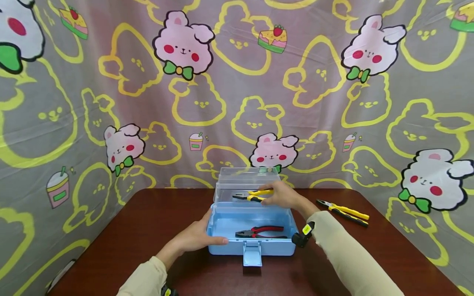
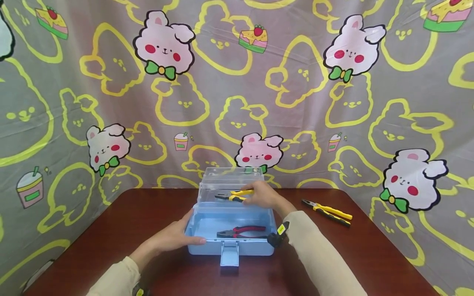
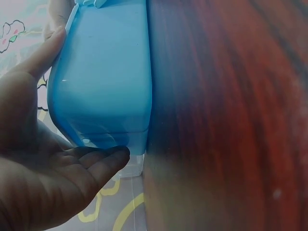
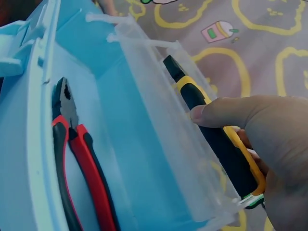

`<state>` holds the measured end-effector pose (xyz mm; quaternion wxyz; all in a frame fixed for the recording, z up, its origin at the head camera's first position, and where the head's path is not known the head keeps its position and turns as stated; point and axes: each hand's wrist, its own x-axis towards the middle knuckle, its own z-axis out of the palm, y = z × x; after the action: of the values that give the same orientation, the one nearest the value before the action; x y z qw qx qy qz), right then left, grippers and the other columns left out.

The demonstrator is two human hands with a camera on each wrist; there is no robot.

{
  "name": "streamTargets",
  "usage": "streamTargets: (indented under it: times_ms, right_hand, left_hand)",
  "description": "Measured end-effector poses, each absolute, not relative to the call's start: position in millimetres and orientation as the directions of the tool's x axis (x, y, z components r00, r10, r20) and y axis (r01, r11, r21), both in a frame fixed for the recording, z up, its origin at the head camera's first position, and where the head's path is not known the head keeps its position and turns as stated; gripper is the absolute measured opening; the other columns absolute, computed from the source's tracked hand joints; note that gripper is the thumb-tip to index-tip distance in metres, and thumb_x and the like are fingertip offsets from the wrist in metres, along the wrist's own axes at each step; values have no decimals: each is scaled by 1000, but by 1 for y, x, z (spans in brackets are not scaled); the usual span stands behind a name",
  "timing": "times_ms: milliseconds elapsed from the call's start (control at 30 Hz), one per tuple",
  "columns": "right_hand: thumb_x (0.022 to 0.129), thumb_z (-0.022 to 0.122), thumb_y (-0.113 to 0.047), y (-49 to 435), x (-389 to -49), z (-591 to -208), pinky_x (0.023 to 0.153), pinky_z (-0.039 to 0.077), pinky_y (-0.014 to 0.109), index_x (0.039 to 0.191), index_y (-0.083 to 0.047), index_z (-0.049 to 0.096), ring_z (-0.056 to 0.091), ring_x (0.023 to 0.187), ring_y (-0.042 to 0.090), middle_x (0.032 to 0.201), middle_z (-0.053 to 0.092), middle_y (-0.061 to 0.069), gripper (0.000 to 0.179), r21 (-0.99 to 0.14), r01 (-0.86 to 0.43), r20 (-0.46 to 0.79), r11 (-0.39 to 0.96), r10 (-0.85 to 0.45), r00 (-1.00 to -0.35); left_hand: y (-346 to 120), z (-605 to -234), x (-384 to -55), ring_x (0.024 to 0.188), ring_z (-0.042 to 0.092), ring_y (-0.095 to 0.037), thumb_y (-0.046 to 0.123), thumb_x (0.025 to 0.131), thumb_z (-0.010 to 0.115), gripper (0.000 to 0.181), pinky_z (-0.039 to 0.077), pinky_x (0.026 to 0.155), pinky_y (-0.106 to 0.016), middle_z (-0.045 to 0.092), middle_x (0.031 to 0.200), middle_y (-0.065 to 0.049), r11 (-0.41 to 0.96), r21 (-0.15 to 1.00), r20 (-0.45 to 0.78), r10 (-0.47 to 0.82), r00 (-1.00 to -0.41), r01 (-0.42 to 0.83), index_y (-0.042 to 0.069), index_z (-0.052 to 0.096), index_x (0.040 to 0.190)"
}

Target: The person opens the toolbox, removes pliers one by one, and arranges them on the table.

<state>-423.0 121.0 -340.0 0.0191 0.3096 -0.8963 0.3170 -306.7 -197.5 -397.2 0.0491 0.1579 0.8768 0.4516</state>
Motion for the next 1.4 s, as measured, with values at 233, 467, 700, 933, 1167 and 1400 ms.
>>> streamTargets:
  times_ms: [233, 467, 700, 933, 1167, 1400]
  right_hand:
    - [84, 88, -15, 131, -419, -330, 86, 54, 39, 127, -4, 74, 59, 99, 23, 117, 71, 5, 47, -519, -563, 269, 643, -502, -822]
    - [84, 87, -17, 154, -416, -328, 82, 53, 38, 129, -1, 72, 58, 101, 29, 116, 70, 7, 50, -507, -558, 302, 657, -471, -829]
    - [84, 87, -14, 183, -410, -325, 78, 55, 36, 128, 4, 70, 62, 94, 31, 116, 71, 13, 50, -523, -556, 335, 647, -444, -831]
    - [84, 85, -15, 211, -406, -328, 75, 52, 38, 128, 5, 70, 59, 91, 28, 113, 71, 14, 50, -519, -514, 351, 683, -378, -857]
    - [83, 87, -16, 235, -396, -337, 74, 51, 37, 127, 6, 70, 60, 92, 32, 111, 70, 18, 52, -522, -483, 411, 703, -289, -865]
    - [85, 86, -17, 251, -393, -347, 74, 51, 37, 128, 5, 69, 60, 94, 34, 115, 68, 19, 52, -518, -481, 425, 707, -275, -862]
  left_hand:
    - [-198, -399, -309, 113, 60, -31, 51, 81, 87, 122, 47, 98, -58, 54, 142, -19, 534, 815, 52, 317, -947, 223, 14, 8, 167]
    - [-199, -399, -309, 114, 60, -31, 52, 81, 86, 123, 46, 99, -58, 54, 142, -20, 533, 814, 55, 326, -944, 231, 13, 7, 167]
    - [-199, -399, -311, 115, 59, -32, 51, 82, 86, 121, 46, 99, -60, 54, 143, -19, 531, 811, 67, 335, -940, 247, 15, 8, 167]
    - [-199, -400, -311, 117, 58, -32, 53, 80, 86, 122, 45, 100, -61, 53, 144, -19, 544, 806, 56, 321, -945, 233, 16, 8, 167]
    - [-196, -399, -312, 118, 58, -33, 48, 82, 86, 120, 45, 100, -61, 51, 146, -20, 542, 803, 58, 339, -939, 246, 15, 7, 167]
    - [-198, -397, -309, 117, 57, -33, 49, 82, 86, 120, 44, 100, -62, 51, 146, -20, 540, 809, 50, 331, -942, 232, 15, 8, 167]
